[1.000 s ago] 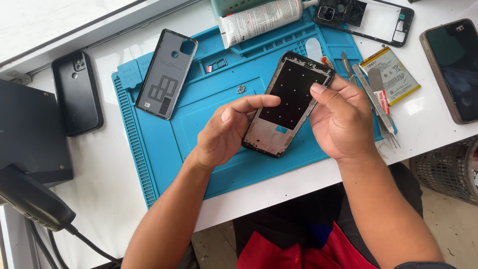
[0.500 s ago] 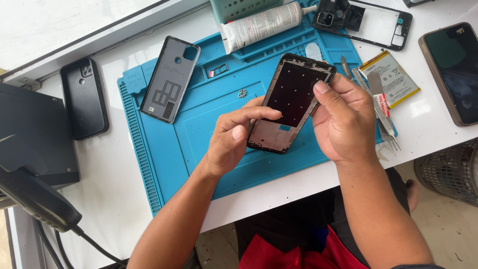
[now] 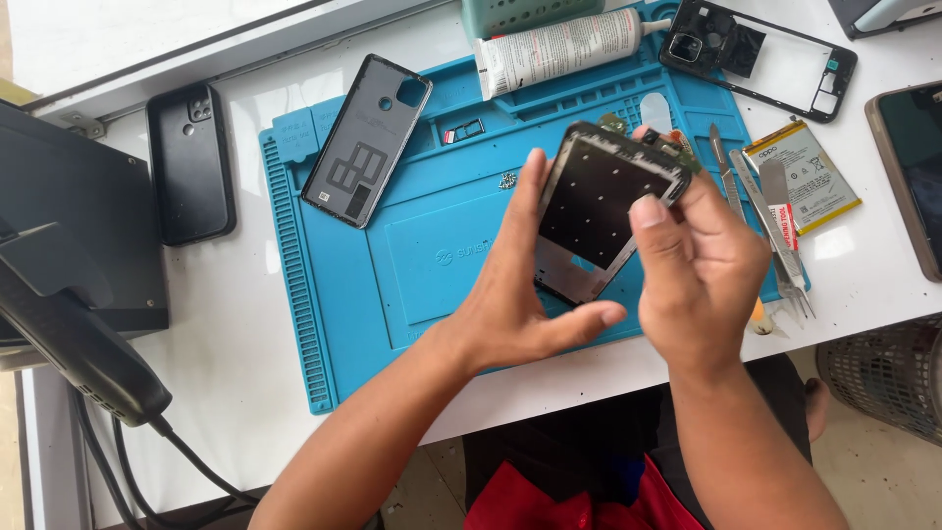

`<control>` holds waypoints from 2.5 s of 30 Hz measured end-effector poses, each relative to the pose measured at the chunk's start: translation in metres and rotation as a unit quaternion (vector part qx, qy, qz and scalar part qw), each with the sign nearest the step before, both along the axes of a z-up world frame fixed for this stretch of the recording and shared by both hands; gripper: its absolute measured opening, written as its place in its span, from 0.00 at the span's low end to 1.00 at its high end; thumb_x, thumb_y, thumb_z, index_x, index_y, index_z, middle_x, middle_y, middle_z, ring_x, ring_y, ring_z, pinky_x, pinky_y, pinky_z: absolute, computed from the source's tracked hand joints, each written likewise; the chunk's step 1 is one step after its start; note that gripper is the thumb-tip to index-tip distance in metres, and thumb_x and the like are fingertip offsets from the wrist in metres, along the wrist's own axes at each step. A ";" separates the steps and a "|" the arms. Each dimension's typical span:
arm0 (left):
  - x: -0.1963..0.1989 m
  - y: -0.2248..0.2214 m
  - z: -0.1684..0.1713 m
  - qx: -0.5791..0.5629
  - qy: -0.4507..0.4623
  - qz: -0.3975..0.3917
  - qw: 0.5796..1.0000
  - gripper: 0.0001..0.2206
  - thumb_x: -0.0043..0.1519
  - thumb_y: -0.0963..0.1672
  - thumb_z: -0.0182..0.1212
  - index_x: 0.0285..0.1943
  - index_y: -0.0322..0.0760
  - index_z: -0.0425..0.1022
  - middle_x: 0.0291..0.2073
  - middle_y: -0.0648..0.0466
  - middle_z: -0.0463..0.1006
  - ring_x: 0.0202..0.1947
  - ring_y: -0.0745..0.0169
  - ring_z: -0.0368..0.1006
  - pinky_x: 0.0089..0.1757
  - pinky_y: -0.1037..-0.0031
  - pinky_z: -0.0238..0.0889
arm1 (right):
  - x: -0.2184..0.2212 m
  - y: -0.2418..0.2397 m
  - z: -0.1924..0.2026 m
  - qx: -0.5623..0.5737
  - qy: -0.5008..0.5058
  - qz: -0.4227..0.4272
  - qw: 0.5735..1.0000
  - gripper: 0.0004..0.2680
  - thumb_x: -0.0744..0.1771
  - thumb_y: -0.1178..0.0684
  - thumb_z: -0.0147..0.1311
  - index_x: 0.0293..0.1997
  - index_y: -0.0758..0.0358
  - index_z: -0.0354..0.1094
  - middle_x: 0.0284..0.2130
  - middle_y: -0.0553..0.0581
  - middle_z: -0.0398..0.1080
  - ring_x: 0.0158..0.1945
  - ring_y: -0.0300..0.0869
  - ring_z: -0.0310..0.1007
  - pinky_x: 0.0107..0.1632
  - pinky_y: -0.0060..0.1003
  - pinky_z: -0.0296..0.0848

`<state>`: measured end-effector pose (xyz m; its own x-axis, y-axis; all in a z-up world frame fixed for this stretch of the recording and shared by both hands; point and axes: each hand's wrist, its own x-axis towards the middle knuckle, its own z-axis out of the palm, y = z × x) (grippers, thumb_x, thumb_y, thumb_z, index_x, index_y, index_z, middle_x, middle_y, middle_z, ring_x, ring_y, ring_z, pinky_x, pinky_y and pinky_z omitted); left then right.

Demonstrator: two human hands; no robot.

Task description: Disassembling a mobile phone to remove the battery and screen using specialized repair tools

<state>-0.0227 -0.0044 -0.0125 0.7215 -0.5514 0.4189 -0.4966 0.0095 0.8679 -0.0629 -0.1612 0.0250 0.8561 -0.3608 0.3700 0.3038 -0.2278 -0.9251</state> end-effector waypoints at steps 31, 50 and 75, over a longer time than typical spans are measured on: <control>0.022 0.018 -0.020 -0.239 0.425 -0.321 0.812 0.35 0.60 0.52 0.64 0.74 0.28 0.62 0.65 0.40 0.71 0.49 0.55 0.73 0.42 0.71 0.66 | -0.024 -0.001 0.038 0.012 0.050 0.115 0.992 0.18 0.69 0.58 0.49 0.67 0.73 0.52 0.66 0.75 0.59 0.56 0.60 0.77 0.56 0.46 0.82; 0.020 0.017 -0.030 -0.291 0.587 -0.405 0.638 0.37 0.57 0.44 0.53 0.78 0.21 0.55 0.68 0.28 0.66 0.59 0.32 0.73 0.57 0.47 0.70 | -0.021 -0.027 0.007 -0.149 0.036 0.062 0.986 0.15 0.68 0.69 0.62 0.60 0.86 0.64 0.46 0.72 0.62 0.40 0.51 0.71 0.43 0.38 0.82; 0.024 0.015 -0.021 -0.242 0.578 -0.355 0.694 0.30 0.69 0.53 0.47 0.76 0.30 0.60 0.62 0.29 0.72 0.56 0.36 0.76 0.53 0.57 0.72 | -0.023 -0.031 -0.004 -0.167 0.031 0.054 0.984 0.11 0.70 0.68 0.62 0.58 0.80 0.68 0.47 0.68 0.68 0.48 0.48 0.70 0.57 0.36 0.74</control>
